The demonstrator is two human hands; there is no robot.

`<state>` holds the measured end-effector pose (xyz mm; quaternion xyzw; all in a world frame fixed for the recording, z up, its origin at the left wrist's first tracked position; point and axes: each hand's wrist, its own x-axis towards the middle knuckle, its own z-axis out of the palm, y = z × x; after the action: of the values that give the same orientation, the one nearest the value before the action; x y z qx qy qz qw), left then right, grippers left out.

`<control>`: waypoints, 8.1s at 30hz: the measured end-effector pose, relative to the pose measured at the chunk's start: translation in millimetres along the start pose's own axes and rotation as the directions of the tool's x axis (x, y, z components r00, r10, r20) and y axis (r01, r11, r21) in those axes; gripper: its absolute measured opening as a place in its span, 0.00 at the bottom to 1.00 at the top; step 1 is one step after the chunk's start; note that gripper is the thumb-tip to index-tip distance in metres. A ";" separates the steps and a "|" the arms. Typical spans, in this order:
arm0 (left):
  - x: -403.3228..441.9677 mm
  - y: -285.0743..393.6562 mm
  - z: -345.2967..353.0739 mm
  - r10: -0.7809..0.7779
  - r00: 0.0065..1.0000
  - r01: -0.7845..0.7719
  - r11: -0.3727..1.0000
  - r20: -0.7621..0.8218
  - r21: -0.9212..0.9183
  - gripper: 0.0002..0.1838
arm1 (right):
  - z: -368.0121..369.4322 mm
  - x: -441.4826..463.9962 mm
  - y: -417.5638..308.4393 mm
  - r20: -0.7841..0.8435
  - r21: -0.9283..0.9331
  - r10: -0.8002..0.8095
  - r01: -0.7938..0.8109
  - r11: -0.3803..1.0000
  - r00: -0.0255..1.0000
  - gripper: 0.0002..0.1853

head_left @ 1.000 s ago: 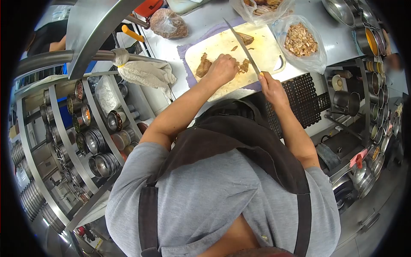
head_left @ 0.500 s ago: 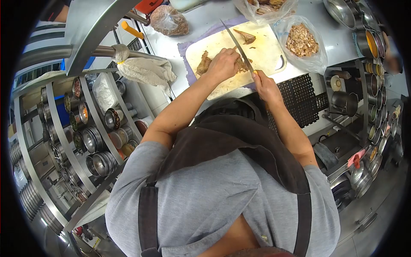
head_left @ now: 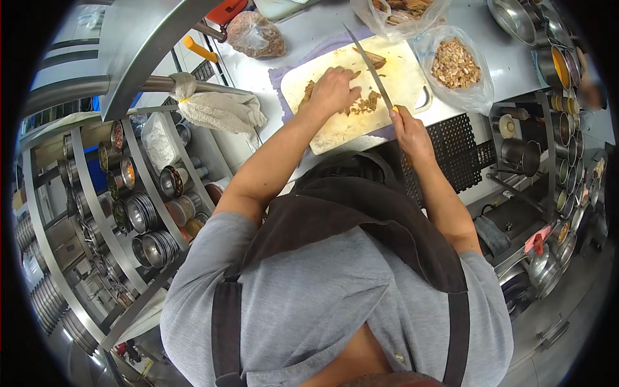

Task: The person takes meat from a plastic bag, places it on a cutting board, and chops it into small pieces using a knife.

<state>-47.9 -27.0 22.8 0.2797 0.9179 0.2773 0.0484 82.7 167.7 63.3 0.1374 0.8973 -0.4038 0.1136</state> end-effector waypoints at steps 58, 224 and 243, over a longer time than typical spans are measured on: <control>-35.6 -7.5 6.9 -0.061 0.998 0.061 0.998 -0.001 -0.021 0.10 | 12.1 -1.8 -2.4 0.170 -0.095 -0.152 0.169 0.981 0.974 0.18; -15.4 19.2 33.5 0.146 0.989 -0.144 0.988 -0.022 0.061 0.05 | 7.4 32.7 16.0 0.169 -0.119 -0.156 0.177 0.977 0.973 0.18; -30.6 16.6 13.6 0.124 0.985 -0.121 0.992 -0.122 0.034 0.06 | 35.6 30.9 3.4 0.122 -0.189 -0.076 0.098 0.977 0.990 0.20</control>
<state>-10.8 -25.5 18.2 0.3186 0.9038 0.2843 -0.0293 58.2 147.8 28.2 0.0628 0.9297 -0.3260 0.1597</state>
